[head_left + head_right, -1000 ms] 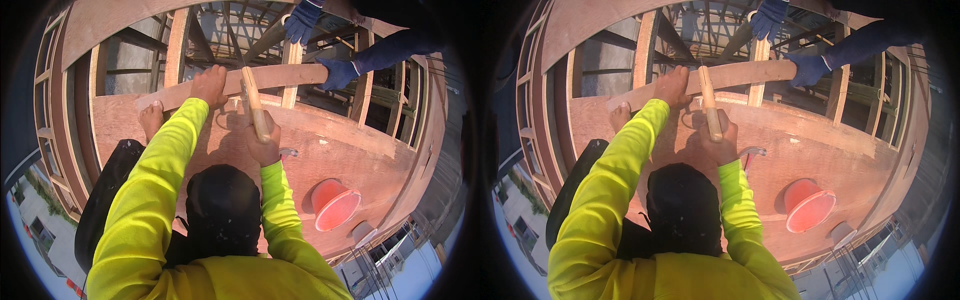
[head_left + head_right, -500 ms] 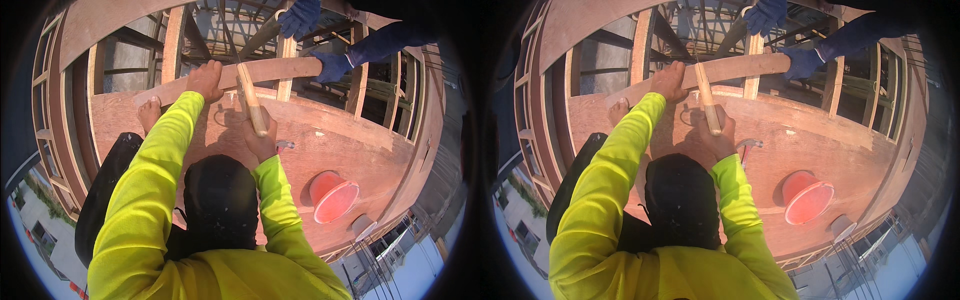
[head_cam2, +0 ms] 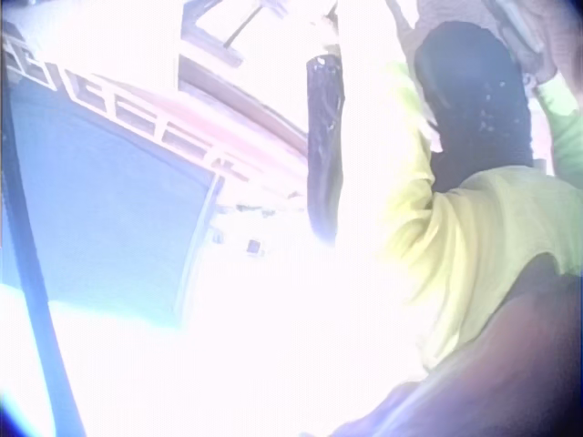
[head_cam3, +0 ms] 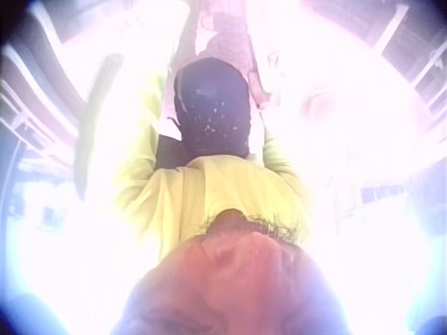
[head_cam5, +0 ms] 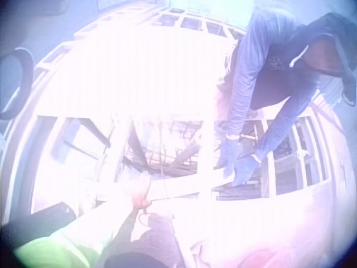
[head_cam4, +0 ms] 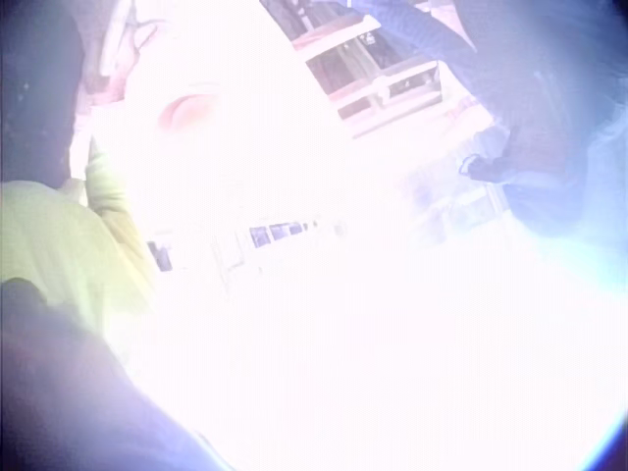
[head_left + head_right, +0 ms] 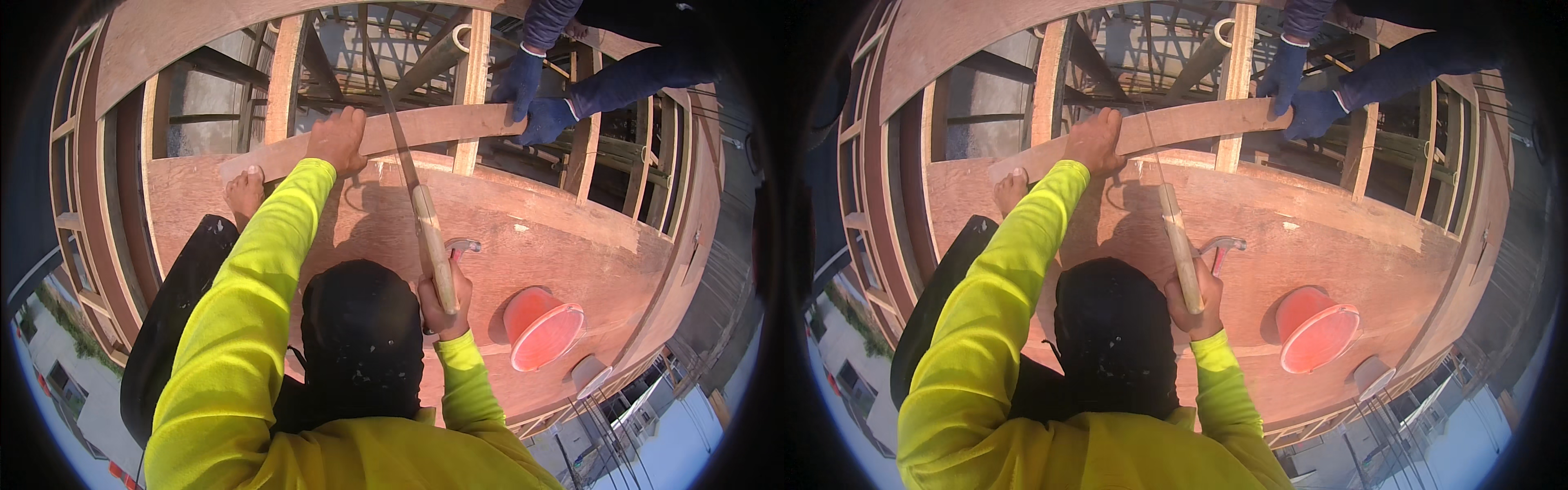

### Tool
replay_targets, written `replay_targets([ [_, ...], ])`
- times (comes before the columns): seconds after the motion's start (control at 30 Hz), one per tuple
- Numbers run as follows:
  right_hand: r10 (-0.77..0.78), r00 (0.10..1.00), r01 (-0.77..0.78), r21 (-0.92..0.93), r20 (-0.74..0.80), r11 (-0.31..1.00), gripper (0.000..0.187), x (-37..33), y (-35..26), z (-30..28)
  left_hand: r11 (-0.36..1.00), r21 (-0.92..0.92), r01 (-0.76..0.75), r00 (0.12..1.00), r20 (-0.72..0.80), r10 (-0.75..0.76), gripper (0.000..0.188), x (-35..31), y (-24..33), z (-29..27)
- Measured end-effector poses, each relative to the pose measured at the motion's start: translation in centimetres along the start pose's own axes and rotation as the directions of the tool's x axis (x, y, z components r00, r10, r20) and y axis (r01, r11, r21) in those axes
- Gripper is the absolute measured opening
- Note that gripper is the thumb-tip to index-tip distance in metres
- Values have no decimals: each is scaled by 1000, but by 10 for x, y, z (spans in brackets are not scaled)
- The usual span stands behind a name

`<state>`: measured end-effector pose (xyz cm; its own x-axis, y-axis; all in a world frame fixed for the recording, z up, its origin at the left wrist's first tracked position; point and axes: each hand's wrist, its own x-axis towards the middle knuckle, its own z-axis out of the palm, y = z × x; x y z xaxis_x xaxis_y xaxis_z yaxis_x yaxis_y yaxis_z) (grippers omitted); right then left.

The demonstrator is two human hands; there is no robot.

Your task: The person hammers nails into wooden planks to secure them to a plywood floor, then uses a hand saw to cut a wooden plank to size. The person works on a partially constructed wooden frame on an outdoor rooftop.

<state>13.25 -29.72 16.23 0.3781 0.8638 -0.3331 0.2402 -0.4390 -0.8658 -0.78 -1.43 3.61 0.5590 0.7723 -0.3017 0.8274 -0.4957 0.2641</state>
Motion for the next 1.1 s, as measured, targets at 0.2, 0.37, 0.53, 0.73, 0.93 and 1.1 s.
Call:
replay_targets([
  [0.2, 171, 981, -177, 57, 90, 983, 12, -39, -9, -26, 999, 37, 5, 999, 38, -7, 57, -11, 16, 2],
  [0.37, 44, 999, -47, 110, 30, 993, 13, 76, -2, 28, 1000, -25, -14, 999, 44, 15, 58, -16, 13, 20],
  [0.53, -30, 999, 21, -307, -28, 951, 20, -84, -40, -29, 999, 26, -20, 1000, 10, 20, 59, -6, 2, 5],
  [0.73, -127, 992, 127, 90, -10, 988, 8, 128, -7, 43, 999, -5, -37, 999, -39, 37, 57, 5, 13, 8],
  [0.93, 45, 999, -44, -67, 5, 997, 20, -92, 11, -33, 1000, 11, -9, 999, 42, 9, 57, -10, 4, 9],
  [1.1, -35, 999, 35, 50, 7, 998, 6, 37, 0, 7, 1000, -1, -1, 995, 104, 1, 58, -25, 17, 16],
])
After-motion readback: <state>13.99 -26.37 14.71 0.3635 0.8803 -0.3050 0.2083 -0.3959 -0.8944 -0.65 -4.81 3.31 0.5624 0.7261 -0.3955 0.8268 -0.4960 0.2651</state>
